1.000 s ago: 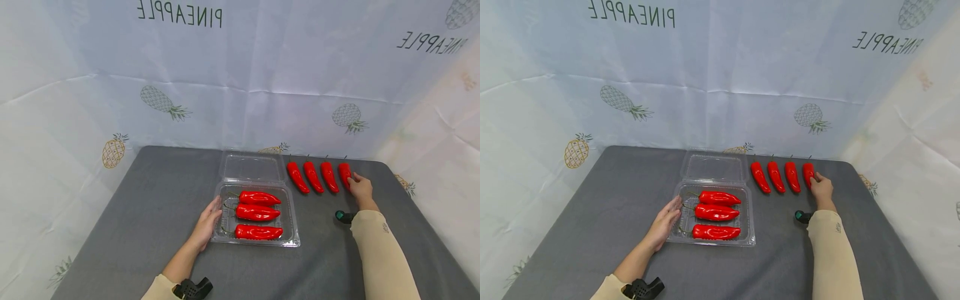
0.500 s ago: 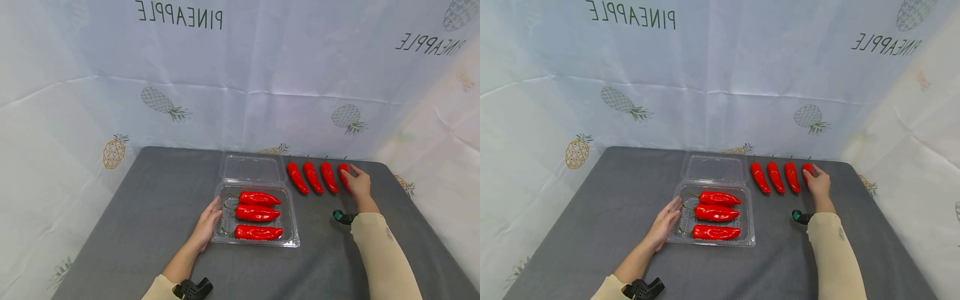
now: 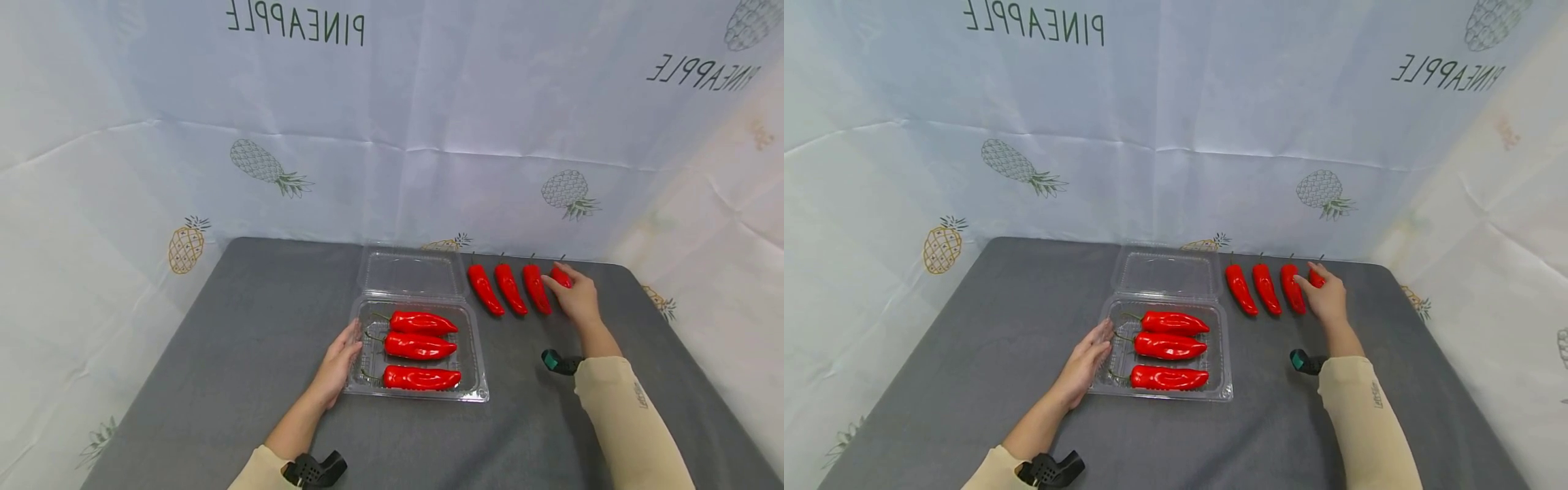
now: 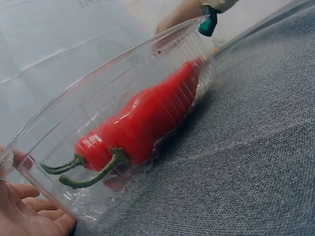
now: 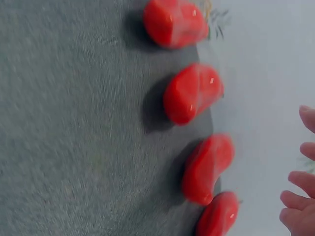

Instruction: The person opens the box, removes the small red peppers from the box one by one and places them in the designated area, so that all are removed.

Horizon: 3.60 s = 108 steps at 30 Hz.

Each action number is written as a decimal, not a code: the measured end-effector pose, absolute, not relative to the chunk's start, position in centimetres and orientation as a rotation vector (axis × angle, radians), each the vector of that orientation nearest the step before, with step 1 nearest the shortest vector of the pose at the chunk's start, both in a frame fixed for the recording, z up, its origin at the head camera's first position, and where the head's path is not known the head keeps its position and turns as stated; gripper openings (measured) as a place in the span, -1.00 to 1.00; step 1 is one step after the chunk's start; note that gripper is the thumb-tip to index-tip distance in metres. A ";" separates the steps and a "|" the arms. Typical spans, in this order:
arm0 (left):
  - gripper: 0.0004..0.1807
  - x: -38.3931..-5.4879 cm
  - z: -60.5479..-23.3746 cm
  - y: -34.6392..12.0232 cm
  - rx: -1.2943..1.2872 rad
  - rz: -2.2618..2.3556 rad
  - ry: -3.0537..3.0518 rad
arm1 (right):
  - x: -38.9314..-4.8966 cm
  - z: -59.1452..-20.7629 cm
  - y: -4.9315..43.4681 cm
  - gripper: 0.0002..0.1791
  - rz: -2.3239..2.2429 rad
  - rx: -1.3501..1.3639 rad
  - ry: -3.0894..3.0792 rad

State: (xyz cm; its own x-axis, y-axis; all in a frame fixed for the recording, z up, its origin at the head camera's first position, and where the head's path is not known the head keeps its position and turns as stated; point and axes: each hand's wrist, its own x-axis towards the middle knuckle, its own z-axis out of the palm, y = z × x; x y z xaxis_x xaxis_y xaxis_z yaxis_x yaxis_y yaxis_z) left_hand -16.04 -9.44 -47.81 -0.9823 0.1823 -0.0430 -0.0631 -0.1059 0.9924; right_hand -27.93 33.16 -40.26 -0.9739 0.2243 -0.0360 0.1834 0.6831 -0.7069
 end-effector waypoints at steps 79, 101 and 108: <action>-0.40 -16.0 -47.7 -9.3 0.156 2.236 1.962 | -19.2 -39.2 12.8 -0.56 0.661 1.450 -3.382; -0.40 -15.9 -47.5 -9.2 0.134 2.218 1.972 | -19.3 -39.9 12.1 -0.44 0.452 1.454 -3.435; -0.41 -15.9 -47.5 -9.1 0.125 2.207 1.977 | -19.6 -40.2 12.3 -0.44 0.583 1.461 -3.387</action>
State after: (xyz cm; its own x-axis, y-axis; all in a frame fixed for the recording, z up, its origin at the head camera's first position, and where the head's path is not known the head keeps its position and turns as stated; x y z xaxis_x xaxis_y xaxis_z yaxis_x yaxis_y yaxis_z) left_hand -15.92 -9.10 -47.53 -0.9810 0.1863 -0.0548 -0.0749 -0.1027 0.9919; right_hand -19.57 12.29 -40.23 -0.5494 -0.7363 -0.3951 -0.5619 0.6755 -0.4774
